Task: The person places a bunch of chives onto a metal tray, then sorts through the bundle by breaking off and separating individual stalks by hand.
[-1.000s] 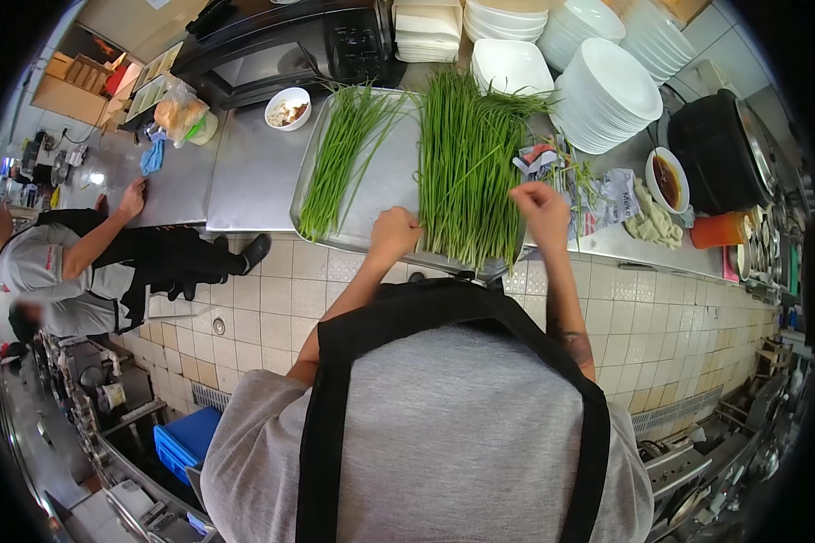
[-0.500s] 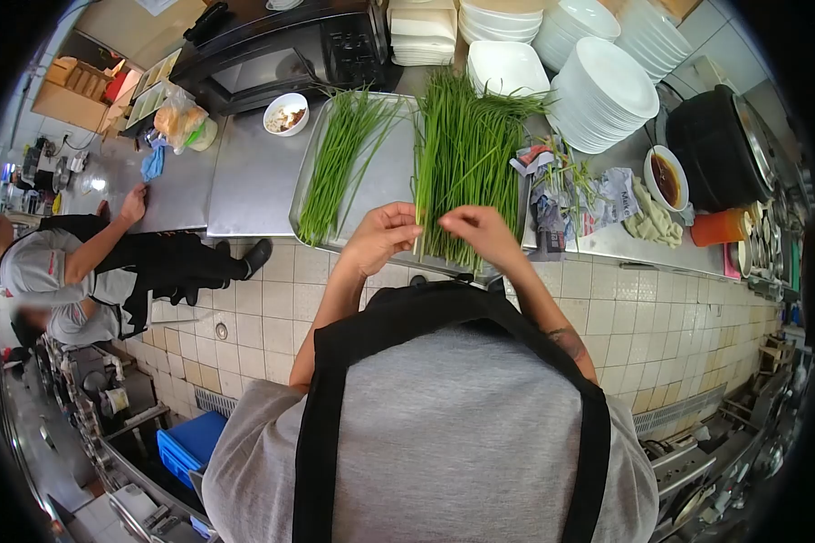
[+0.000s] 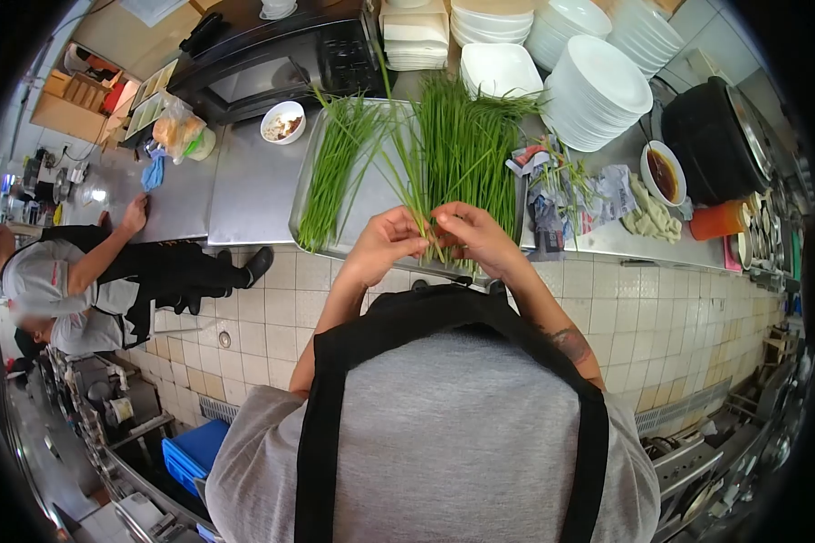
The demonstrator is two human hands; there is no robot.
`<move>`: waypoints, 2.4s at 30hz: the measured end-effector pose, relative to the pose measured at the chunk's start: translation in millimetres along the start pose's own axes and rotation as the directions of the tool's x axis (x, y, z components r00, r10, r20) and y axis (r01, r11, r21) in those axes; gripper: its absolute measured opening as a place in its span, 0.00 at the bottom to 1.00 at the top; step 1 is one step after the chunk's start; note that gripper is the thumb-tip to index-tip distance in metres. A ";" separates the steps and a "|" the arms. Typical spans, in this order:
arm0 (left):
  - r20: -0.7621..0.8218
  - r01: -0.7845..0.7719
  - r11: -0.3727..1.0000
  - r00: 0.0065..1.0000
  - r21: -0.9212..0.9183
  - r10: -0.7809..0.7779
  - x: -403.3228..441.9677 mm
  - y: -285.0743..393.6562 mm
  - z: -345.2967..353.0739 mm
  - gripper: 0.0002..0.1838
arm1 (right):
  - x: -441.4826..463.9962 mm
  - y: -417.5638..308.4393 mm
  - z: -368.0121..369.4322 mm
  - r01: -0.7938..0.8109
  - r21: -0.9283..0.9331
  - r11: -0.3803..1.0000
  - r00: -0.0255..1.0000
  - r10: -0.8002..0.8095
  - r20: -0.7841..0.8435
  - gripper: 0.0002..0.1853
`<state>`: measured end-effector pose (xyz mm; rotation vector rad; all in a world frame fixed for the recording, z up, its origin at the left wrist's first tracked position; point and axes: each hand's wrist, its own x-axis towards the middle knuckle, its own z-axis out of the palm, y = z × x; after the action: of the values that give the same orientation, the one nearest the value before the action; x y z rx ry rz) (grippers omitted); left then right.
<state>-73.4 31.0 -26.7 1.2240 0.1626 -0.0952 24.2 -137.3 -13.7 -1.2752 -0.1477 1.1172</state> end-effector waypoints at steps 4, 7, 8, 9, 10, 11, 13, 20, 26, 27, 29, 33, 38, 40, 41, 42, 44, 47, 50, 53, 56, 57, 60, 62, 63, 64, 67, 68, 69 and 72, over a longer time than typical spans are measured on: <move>-0.001 0.017 0.999 1.000 0.050 -0.017 1.3 6.6 10.0 0.11 | 4.4 3.6 -0.4 0.029 -0.011 1.000 1.000 -0.029 0.004 0.13; -0.032 0.003 0.997 0.999 0.081 -0.001 -3.1 15.6 12.6 0.11 | 11.8 11.9 -19.2 0.134 0.033 0.990 0.989 -0.131 -0.073 0.14; -0.023 -0.009 0.997 1.000 0.075 0.011 -5.4 19.0 12.5 0.10 | 14.9 15.8 -32.5 0.212 -0.121 0.970 0.969 -0.224 -0.102 0.13; -0.015 -0.022 0.997 1.000 0.068 0.023 -7.6 22.8 11.8 0.10 | 18.4 18.9 -49.4 0.278 -0.276 0.920 0.941 -0.318 -0.116 0.13; -0.007 -0.035 0.998 0.999 0.060 0.036 -9.0 26.0 11.2 0.09 | 18.1 15.9 -56.0 0.329 -0.425 0.843 0.905 -0.410 -0.113 0.12; -0.007 -0.041 0.998 0.999 0.048 0.041 -9.7 28.4 11.2 0.08 | 15.6 14.1 -60.2 0.337 -0.712 0.616 0.792 -0.594 -0.140 0.12; -0.004 -0.052 0.998 0.999 0.025 0.052 -9.9 32.3 11.3 0.07 | -2.1 -4.1 -54.4 0.081 -0.997 0.012 0.503 -0.864 0.031 0.11; -0.150 -0.104 0.982 0.980 0.160 0.129 2.3 18.3 24.8 0.09 | -9.7 1.0 5.7 0.336 -0.304 0.892 0.930 -0.364 -0.040 0.08; -0.208 -0.134 0.971 0.962 0.199 0.176 4.6 11.7 30.3 0.09 | -7.3 8.6 12.5 0.352 -0.103 0.930 0.925 -0.362 -0.113 0.07; -0.239 -0.150 0.964 0.950 0.220 0.202 5.1 11.0 32.8 0.09 | -7.5 10.1 12.3 0.353 -0.103 0.930 0.925 -0.363 -0.112 0.07; -0.290 -0.165 0.963 0.930 0.212 0.224 6.3 11.7 35.2 0.09 | -5.1 12.8 9.5 0.359 -0.125 0.925 0.919 -0.373 -0.126 0.07; -0.343 -0.182 0.966 0.909 0.183 0.236 8.2 13.4 35.0 0.10 | -9.8 6.0 0.8 0.398 -0.456 0.796 0.820 -0.531 -0.212 0.07; -0.453 -0.287 0.958 0.854 0.005 0.258 11.7 21.4 24.0 0.12 | -25.7 -14.2 -47.5 0.311 -0.765 0.564 0.571 -0.754 -0.324 0.06; -0.452 -0.294 0.955 0.859 -0.051 0.240 11.2 28.4 13.5 0.12 | -33.9 -27.5 -84.6 0.262 -0.832 0.490 0.438 -0.828 -0.350 0.06; -0.444 -0.281 0.959 0.865 -0.045 0.233 11.6 29.7 10.0 0.13 | -41.3 -40.3 -97.6 0.210 -0.896 0.391 0.328 -0.891 -0.313 0.05; -0.432 -0.266 0.963 0.874 -0.045 0.221 11.5 31.0 8.7 0.13 | -47.4 -48.3 -114.1 0.133 -0.892 0.432 0.388 -0.851 -0.355 0.06; -0.401 -0.232 0.972 0.895 -0.046 0.195 11.6 33.3 9.3 0.13 | -48.9 -52.5 -147.3 -0.126 -0.921 0.368 0.478 -0.791 -0.382 0.09; -0.339 -0.219 0.974 0.922 -0.065 0.185 16.4 28.5 16.5 0.12 | -38.6 -41.4 -162.3 -0.517 -0.847 0.122 0.575 -0.683 -0.449 0.17; -0.297 -0.201 0.979 0.936 -0.015 0.188 22.2 19.8 23.5 0.11 | -23.8 -31.9 -115.8 -0.048 -0.964 0.261 0.634 -0.738 -0.231 0.15; -0.244 -0.159 0.985 0.955 0.061 0.170 25.5 17.4 29.5 0.10 | -20.4 -34.8 -46.3 0.361 -0.812 0.458 0.755 -0.655 -0.034 0.11; -0.209 -0.145 0.987 0.965 0.071 0.157 26.8 14.6 30.1 0.09 | -5.9 -19.2 -12.7 0.470 -0.587 0.659 0.806 -0.592 -0.019 0.08; -0.216 -0.136 0.987 0.965 0.084 0.151 26.6 15.8 30.1 0.09 | -1.2 -13.7 -7.7 0.470 -0.544 0.695 0.816 -0.578 -0.032 0.08; -0.247 -0.126 0.983 0.956 0.130 0.156 23.4 20.5 29.7 0.09 | 1.9 -12.6 1.5 0.452 -0.540 0.710 0.835 -0.550 -0.025 0.05; -0.264 -0.137 0.976 0.948 0.169 0.179 21.9 19.6 30.5 0.09 | -0.4 -13.2 4.7 0.441 -0.623 0.646 0.822 -0.569 -0.008 0.05; -0.279 -0.157 0.974 0.939 0.165 0.199 21.7 18.1 29.9 0.09 | -0.8 -11.4 5.5 0.456 -0.621 0.638 0.806 -0.591 -0.016 0.05; -0.294 -0.176 0.971 0.931 0.162 0.217 21.1 16.4 27.0 0.09 | 0.2 -8.2 6.9 0.470 -0.619 0.629 0.789 -0.614 -0.024 0.05; -0.315 -0.209 0.964 0.915 0.166 0.252 20.9 9.3 25.4 0.08 | 7.4 4.4 3.3 0.439 -0.499 0.747 0.812 -0.568 -0.136 0.05; -0.321 -0.216 0.961 0.910 0.171 0.262 20.7 7.1 26.0 0.08 | 11.6 9.5 -0.3 0.416 -0.430 0.801 0.831 -0.527 -0.180 0.05; -0.315 -0.250 0.952 0.902 0.173 0.295 20.8 4.4 28.6 0.08 | 14.9 12.2 -2.9 0.431 -0.397 0.810 0.820 -0.536 -0.204 0.06; -0.296 -0.337 0.919 0.873 0.206 0.387 20.7 -0.4 37.5 0.07 | 19.8 18.7 -6.0 0.420 -0.145 0.896 0.841 -0.444 -0.310 0.06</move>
<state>-50.3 -4.1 -18.4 1.3946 0.2184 0.4395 27.2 -129.3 -40.2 -1.3910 -0.2082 0.4979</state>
